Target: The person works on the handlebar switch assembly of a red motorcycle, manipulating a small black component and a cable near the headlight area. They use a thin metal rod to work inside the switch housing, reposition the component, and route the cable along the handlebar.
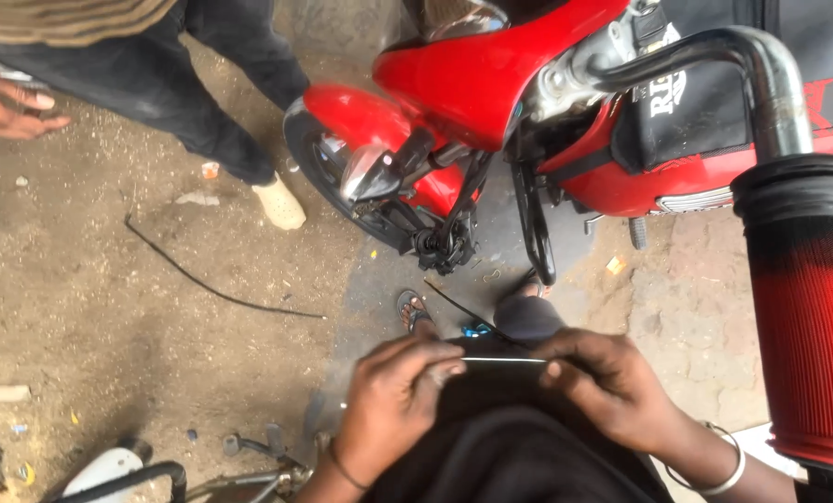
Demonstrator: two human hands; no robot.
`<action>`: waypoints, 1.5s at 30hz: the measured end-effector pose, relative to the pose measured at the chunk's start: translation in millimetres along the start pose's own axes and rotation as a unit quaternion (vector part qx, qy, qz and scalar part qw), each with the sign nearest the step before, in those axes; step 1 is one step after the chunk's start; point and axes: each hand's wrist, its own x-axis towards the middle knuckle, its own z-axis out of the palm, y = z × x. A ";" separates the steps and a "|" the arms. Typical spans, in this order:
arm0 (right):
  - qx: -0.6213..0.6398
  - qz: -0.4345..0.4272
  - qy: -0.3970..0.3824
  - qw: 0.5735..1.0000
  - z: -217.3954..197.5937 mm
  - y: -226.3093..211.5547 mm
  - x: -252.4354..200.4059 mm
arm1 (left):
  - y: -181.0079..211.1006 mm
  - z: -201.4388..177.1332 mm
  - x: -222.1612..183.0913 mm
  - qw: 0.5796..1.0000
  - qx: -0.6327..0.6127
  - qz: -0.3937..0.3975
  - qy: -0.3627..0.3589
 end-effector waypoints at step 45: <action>-0.251 -0.066 0.126 0.957 24.3 65.9 109.0 | -135.2 84.0 46.1 0.963 -0.013 -0.254 0.086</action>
